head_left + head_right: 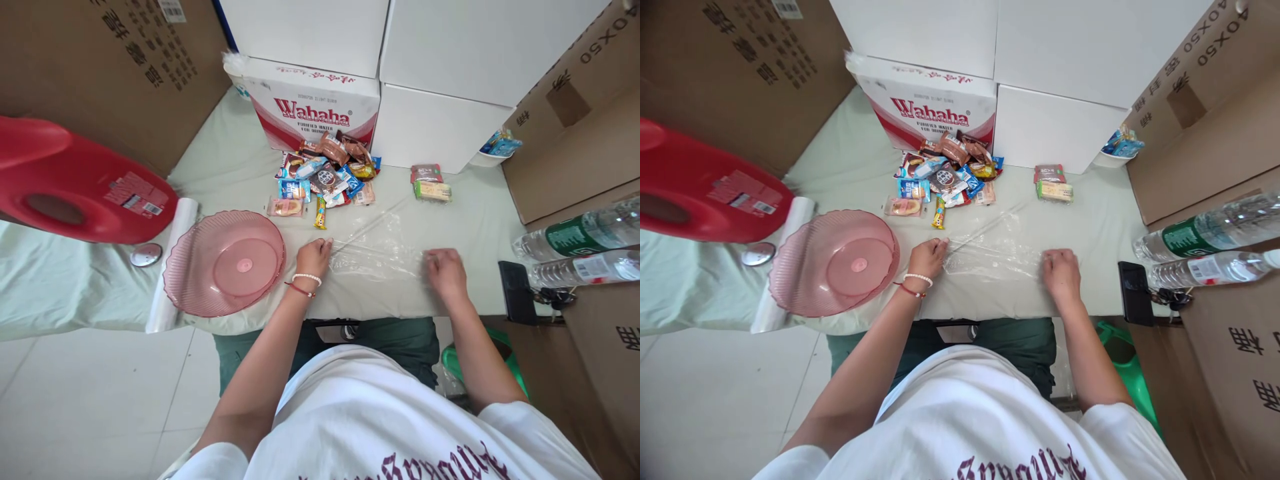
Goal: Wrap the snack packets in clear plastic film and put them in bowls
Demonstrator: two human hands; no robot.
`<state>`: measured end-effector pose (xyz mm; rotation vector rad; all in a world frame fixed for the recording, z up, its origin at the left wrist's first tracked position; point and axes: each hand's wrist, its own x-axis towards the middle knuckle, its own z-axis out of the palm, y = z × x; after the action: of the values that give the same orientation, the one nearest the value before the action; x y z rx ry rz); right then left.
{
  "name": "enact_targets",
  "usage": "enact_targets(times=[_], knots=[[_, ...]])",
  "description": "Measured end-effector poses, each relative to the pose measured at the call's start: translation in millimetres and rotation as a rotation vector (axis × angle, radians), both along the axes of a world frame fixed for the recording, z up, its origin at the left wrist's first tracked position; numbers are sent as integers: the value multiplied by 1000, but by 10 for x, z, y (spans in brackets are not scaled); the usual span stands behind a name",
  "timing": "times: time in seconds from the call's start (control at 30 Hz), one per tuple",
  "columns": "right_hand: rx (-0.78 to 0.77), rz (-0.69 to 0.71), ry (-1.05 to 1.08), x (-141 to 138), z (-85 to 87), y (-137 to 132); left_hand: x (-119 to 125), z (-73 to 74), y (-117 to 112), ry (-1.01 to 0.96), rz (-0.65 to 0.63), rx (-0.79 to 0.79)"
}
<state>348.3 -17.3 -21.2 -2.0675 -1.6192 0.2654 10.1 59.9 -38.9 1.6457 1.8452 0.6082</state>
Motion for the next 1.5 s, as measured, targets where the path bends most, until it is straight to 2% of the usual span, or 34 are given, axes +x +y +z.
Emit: enact_targets(times=[0.07, 0.13, 0.2, 0.27, 0.33, 0.43, 0.6, 0.7, 0.77, 0.87, 0.93, 1.0, 1.07, 1.13, 1.2, 1.27, 1.37, 1.43, 1.5], knots=[[197, 72, -107, -105, 172, -17, 10, -3, -2, 10, -6, 1], [283, 261, -131, -325, 307, -60, 21, -6, -9, 13, -6, 6], [226, 492, -162, -599, 355, -116, 26, -5, -16, 7, -2, 10], [143, 621, -221, -844, 316, -173, 21, -3, -21, -10, 6, 9], [139, 620, -260, -1001, 240, -239, 7, -3, -23, -41, 21, 3], [226, 597, -249, -1064, 176, -373, -16, -10, -24, -102, 55, -20], [321, 683, -213, -1021, 264, -645, -13, -55, 13, -201, 121, -77], [329, 732, -217, -1089, 294, -768, 35, -94, 105, -257, 152, -118], [282, 791, -246, -1199, 265, -804, 83, -101, 196, -284, 185, -133], [120, 875, -316, -1429, 172, -768, 142, -41, 292, -301, 254, -108], [-6, 888, -350, -1587, 113, -687, 160, 56, 250, -290, 298, -63], [-119, 882, -357, -1728, 69, -580, 171, 184, 93, -246, 321, 54], [-200, 871, -341, -1848, 28, -472, 197, 308, -145, -174, 267, 258], [-265, 888, -313, -1951, -17, -387, 248, 383, -375, -123, 72, 421], [-328, 923, -285, -2031, -44, -340, 307, 371, -509, -102, -152, 431], [-385, 936, -242, -2062, -1, -339, 338, 271, -516, -57, -253, 340], [-390, 935, -32, -1960, 239, -392, 301, 47, -405, 28, -217, 225], [-333, 938, 210, -1806, 438, -416, 260, -78, -362, 73, -222, 223], [-210, 815, 373, -1638, 543, -385, 244, -150, -382, 126, -272, 259]])
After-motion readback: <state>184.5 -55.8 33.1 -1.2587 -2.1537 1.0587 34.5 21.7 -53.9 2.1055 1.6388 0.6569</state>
